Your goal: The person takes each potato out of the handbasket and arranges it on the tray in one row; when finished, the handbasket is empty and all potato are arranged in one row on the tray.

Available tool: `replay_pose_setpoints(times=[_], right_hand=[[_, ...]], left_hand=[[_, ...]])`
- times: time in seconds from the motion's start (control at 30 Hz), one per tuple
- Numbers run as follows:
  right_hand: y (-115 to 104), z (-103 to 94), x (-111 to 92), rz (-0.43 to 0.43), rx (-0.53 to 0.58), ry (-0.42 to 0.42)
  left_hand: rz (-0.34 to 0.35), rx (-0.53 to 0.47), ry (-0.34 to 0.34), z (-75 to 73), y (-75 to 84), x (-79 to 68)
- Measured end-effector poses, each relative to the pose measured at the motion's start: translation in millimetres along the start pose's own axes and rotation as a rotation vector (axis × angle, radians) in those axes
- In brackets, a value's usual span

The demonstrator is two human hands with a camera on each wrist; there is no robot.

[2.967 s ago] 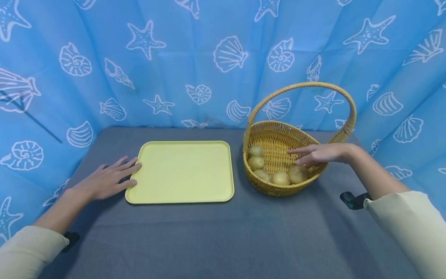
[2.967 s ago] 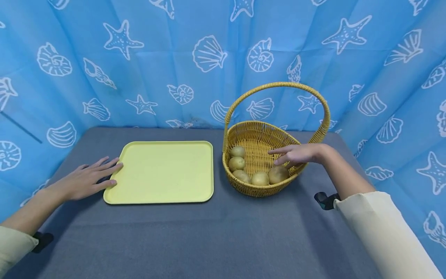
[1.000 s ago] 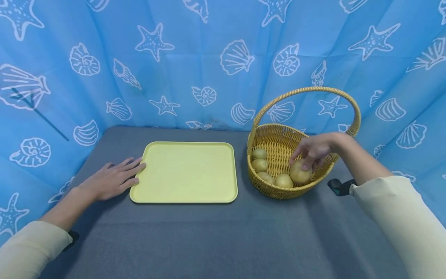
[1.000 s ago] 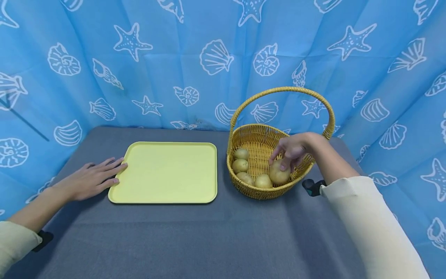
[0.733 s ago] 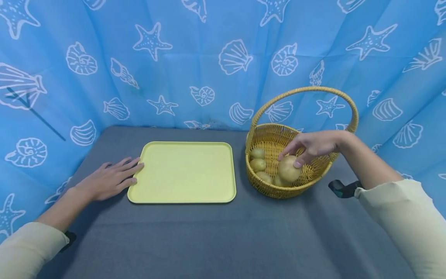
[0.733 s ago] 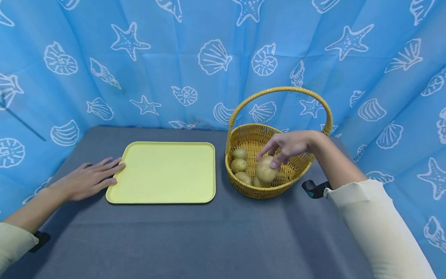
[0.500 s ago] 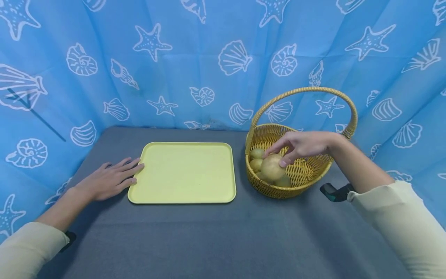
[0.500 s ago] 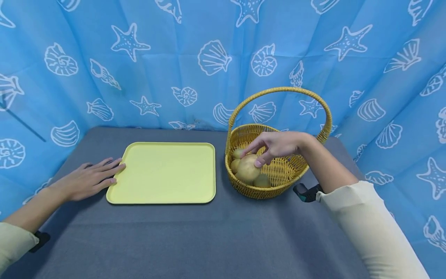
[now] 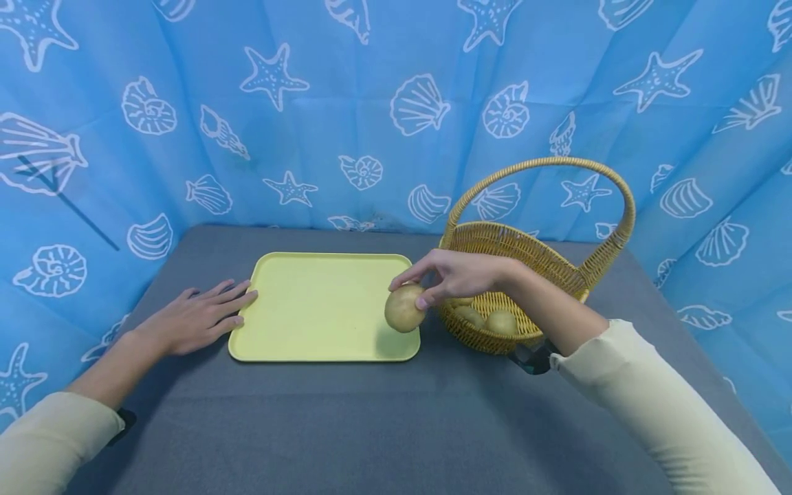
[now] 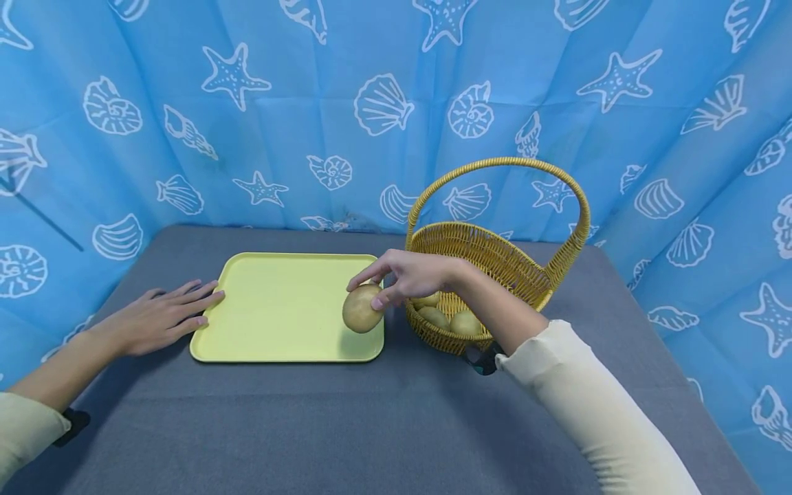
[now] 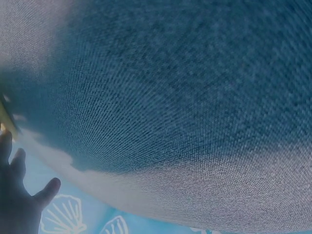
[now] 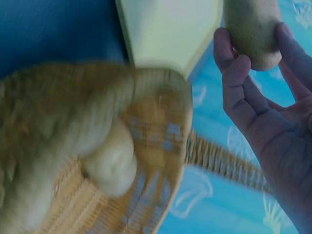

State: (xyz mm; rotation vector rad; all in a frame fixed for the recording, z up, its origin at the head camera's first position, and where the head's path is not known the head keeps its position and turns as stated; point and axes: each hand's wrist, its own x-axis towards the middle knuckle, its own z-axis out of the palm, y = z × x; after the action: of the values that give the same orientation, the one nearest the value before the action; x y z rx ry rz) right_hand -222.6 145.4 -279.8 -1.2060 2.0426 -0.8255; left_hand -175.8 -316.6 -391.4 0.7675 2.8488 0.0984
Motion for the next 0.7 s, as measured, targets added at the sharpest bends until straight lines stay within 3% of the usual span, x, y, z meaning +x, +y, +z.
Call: replay_pose_setpoints(times=[0.17, 0.43, 0.7], right_hand=[[-3.5, 19.4, 31.9, -0.029, 0.083, 0.012], [-3.1, 50.9, 73.5, -0.022, 0.123, 0.021], [-6.3, 84.2, 112.9, 0.011, 0.183, 0.095]], left_hand=[[-0.004, -0.002, -0.001, 0.9, -0.3, 0.5], [-0.007, 0.002, 0.001, -2.2, 1.2, -0.6], [-0.025, 0.004, -0.007, -0.7, 1.1, 0.2]])
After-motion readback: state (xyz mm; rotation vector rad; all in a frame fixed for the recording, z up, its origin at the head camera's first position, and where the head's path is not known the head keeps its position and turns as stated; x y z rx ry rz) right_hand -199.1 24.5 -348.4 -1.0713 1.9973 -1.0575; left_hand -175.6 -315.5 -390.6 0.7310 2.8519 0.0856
